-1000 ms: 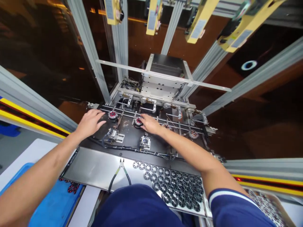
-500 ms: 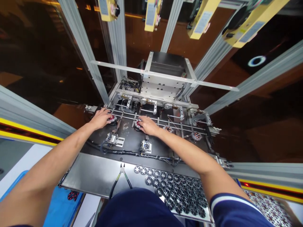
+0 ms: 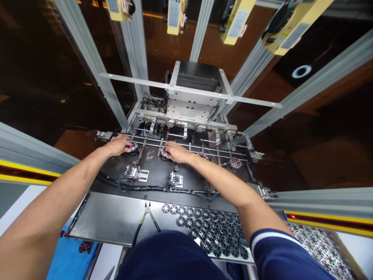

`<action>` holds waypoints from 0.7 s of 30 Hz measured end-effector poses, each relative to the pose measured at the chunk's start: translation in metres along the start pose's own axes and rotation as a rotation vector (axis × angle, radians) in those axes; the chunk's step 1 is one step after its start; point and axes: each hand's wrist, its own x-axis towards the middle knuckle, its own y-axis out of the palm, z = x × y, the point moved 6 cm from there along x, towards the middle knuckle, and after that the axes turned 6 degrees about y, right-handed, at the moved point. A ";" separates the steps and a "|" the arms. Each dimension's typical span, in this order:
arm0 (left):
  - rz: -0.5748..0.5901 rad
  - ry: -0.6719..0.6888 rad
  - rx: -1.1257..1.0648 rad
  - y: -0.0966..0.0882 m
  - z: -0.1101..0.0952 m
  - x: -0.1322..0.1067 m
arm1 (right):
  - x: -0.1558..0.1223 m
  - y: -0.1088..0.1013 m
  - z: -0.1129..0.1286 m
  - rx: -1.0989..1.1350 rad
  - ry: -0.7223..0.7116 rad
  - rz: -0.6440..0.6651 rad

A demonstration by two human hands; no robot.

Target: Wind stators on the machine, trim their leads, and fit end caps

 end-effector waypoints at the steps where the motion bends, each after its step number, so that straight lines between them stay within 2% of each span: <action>1: 0.001 0.001 -0.004 0.000 0.000 0.000 | 0.001 -0.002 0.000 0.027 0.001 -0.002; 5: -0.022 -0.010 -0.024 -0.002 -0.002 -0.004 | 0.002 -0.016 0.004 0.155 0.022 -0.059; 9: -0.079 -0.035 -0.042 0.000 -0.009 -0.010 | -0.018 -0.035 0.028 0.323 0.050 -0.209; 13: -0.158 -0.070 -0.082 0.003 -0.015 -0.015 | -0.065 -0.058 0.074 0.468 0.034 -0.374; 16: -0.218 -0.087 -0.126 -0.001 -0.017 -0.017 | -0.105 -0.077 0.109 0.494 -0.034 -0.535; 19: -0.299 -0.092 -0.183 -0.014 -0.020 -0.021 | -0.142 -0.093 0.137 0.433 -0.137 -0.790; 21: -0.374 -0.089 -0.227 -0.028 -0.027 -0.027 | -0.159 -0.099 0.147 0.398 -0.164 -0.915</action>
